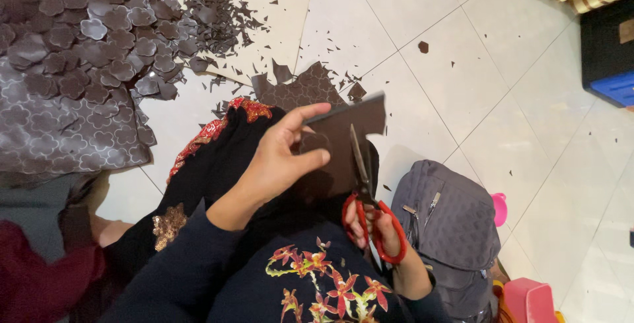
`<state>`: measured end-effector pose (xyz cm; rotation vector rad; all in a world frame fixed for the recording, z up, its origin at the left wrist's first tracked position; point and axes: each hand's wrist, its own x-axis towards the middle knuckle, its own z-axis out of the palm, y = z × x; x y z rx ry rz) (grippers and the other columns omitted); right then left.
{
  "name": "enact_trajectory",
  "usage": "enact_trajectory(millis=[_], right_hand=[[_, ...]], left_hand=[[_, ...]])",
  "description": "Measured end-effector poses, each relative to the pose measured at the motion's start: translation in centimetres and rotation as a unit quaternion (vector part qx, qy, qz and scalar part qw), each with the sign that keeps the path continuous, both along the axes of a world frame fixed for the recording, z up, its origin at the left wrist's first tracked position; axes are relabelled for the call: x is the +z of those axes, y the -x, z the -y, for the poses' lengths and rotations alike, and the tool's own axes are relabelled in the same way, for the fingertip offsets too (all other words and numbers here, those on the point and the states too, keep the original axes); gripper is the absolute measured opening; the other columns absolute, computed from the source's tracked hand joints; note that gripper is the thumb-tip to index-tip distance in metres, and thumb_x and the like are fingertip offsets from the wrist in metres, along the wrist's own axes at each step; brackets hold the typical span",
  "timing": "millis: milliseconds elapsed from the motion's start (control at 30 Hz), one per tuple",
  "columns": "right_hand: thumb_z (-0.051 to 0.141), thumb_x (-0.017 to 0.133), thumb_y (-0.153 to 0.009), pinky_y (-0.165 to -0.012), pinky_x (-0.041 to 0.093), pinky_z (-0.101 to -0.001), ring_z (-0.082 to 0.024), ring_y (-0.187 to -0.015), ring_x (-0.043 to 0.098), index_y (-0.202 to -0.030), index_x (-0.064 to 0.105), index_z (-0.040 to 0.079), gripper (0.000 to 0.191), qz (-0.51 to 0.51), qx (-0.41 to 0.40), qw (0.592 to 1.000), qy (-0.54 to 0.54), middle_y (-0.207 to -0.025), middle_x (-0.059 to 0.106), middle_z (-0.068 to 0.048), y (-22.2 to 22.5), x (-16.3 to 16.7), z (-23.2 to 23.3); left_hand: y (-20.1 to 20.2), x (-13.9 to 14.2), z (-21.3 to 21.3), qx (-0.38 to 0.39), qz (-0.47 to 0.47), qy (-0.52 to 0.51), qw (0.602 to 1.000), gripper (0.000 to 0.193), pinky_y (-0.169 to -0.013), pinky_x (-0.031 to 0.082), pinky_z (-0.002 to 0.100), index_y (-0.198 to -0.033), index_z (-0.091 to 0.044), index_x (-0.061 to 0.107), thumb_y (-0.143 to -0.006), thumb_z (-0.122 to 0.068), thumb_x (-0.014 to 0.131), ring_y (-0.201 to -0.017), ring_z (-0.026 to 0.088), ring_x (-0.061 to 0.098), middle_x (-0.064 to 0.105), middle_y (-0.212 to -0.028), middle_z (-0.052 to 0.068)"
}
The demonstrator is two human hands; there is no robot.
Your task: The person sits on the floor and uses red-handled scissors to cut a brown patterned fabric into small flower-shaped pieces. The cut pieces are placed in a growing pile to the left, while scraps accumulate on the floor.
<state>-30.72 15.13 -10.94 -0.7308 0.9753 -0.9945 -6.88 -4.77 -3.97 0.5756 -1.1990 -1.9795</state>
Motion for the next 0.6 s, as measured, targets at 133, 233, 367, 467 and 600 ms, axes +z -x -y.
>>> enact_trajectory(millis=[133, 233, 367, 467, 600], right_hand=[[0.079, 0.061, -0.088, -0.071, 0.046, -0.0233, -0.01, -0.078, 0.057, -0.122, 0.056, -0.001, 0.087, -0.117, -0.028, 0.99, 0.075, -0.095, 0.059, -0.002, -0.3, 1.2, 0.1], [0.071, 0.068, -0.088, -0.068, 0.049, -0.0247, -0.012, -0.077, 0.06, -0.12, 0.059, -0.001, 0.079, -0.168, -0.064, 0.98, 0.09, -0.095, 0.063, -0.004, -0.9, 1.2, 1.2], [0.046, 0.079, -0.086, -0.067, 0.053, -0.0267, -0.011, -0.074, 0.063, -0.115, 0.057, 0.0, 0.059, -0.233, -0.127, 0.962, 0.066, -0.094, 0.067, -0.006, -1.9, 0.5, 2.9], [0.026, 0.078, -0.085, -0.062, 0.053, -0.0267, -0.012, -0.067, 0.064, -0.114, 0.062, -0.001, 0.042, -0.229, -0.195, 0.952, 0.049, -0.085, 0.068, -0.006, -2.5, -0.1, 4.2], [0.017, 0.073, -0.095, -0.055, 0.05, -0.0284, -0.014, -0.059, 0.06, -0.103, 0.062, -0.005, 0.026, -0.211, -0.222, 0.951, 0.039, -0.075, 0.065, -0.008, -2.3, -0.2, 5.2]], left_hand=[[1.1, -2.0, -0.4, 0.035, -0.063, -0.135, 0.988, 0.034, -0.079, 0.056, 0.026, -0.123, 0.0, 0.065, -0.09, 0.004, 0.071, -0.088, 0.01, 0.069, 0.074, -0.101, 0.008], [2.2, -3.3, -1.1, 0.037, -0.102, -0.214, 0.971, 0.022, -0.073, 0.054, 0.026, -0.117, -0.002, 0.067, -0.095, -0.002, 0.068, -0.085, 0.012, 0.07, 0.076, -0.101, 0.011], [3.5, -4.4, -3.0, 0.019, -0.115, -0.279, 0.953, 0.019, -0.073, 0.057, 0.025, -0.114, -0.002, 0.066, -0.095, -0.006, 0.065, -0.084, 0.011, 0.07, 0.073, -0.1, 0.006], [4.5, -4.8, -4.2, 0.013, -0.109, -0.28, 0.954, 0.019, -0.071, 0.059, 0.026, -0.111, -0.001, 0.063, -0.093, -0.004, 0.067, -0.081, 0.013, 0.07, 0.072, -0.097, 0.006], [4.6, -5.2, -4.5, 0.0, -0.083, -0.255, 0.964, 0.024, -0.074, 0.059, 0.025, -0.114, -0.001, 0.062, -0.092, -0.002, 0.07, -0.084, 0.011, 0.069, 0.071, -0.097, 0.005]])
